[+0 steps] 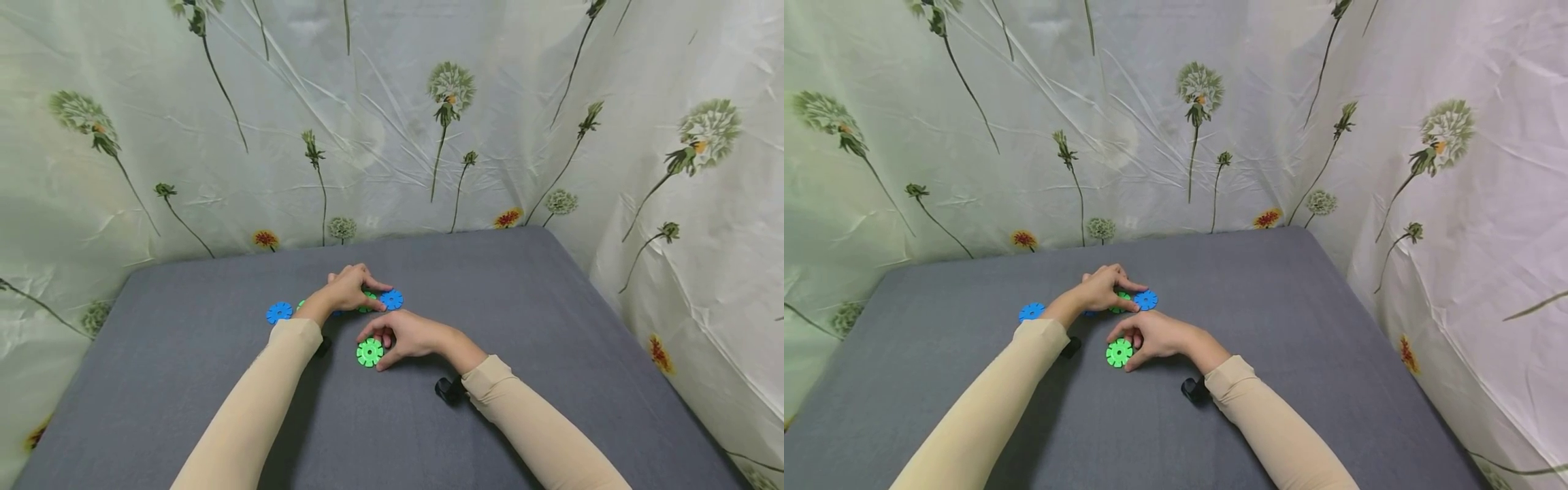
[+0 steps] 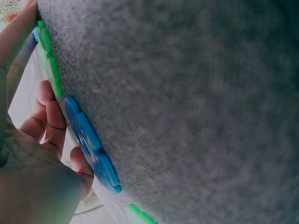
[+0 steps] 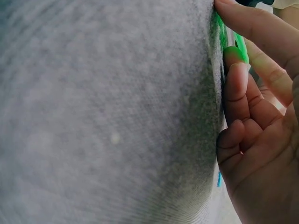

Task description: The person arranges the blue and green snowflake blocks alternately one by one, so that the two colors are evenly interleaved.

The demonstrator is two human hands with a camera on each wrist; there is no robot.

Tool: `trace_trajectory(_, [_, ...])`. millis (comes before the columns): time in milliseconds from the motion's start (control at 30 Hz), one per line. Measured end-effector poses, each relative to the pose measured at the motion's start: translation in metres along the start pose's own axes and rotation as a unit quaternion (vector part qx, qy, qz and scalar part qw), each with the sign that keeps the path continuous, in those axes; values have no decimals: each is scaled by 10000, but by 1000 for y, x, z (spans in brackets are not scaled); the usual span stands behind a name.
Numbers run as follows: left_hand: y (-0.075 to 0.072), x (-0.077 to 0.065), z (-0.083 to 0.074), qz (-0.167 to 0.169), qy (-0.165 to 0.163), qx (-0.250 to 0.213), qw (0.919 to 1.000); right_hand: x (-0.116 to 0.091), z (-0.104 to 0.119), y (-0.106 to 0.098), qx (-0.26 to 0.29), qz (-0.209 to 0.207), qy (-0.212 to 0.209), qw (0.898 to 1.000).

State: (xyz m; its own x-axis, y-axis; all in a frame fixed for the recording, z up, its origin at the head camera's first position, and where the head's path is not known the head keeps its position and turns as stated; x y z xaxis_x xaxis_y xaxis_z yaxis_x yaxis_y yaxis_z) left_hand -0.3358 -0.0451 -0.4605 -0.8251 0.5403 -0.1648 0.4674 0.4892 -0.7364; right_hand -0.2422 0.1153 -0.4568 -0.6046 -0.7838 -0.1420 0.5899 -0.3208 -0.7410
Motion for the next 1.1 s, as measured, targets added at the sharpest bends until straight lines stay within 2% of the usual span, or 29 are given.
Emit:
trace_trajectory(367, [0, -1, -2, 39, -61, -2, 10000, -5, -3, -4, -60, -66, 137, 9999])
trace_trajectory(633, [0, -2, -1, 45, -101, -33, 9999, -17, -15, -22, -109, -287, 453, 9985])
trace_trajectory(800, [-1, -2, -3, 38, -119, -22, 9999, -25, -30, -40, -164, -688, 773, 9945])
trace_trajectory(1100, [-2, -2, -3, 55, -180, 3, 9998, -39, -65, -63, -116, -1492, 1401, 9788])
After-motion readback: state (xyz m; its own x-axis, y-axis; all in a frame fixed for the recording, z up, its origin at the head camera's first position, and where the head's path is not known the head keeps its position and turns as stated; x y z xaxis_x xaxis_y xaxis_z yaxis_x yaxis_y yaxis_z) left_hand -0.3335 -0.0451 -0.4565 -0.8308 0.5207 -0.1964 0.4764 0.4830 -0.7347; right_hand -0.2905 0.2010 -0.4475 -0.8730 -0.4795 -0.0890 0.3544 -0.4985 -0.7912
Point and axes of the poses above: each hand's wrist, its own x-axis towards the middle knuckle, its own y-axis out of the palm, z = x × y, the point moved 3 cm from there along x, towards the middle knuckle, and after that the axes turned 9 degrees about -x, right-handed, at the moved point
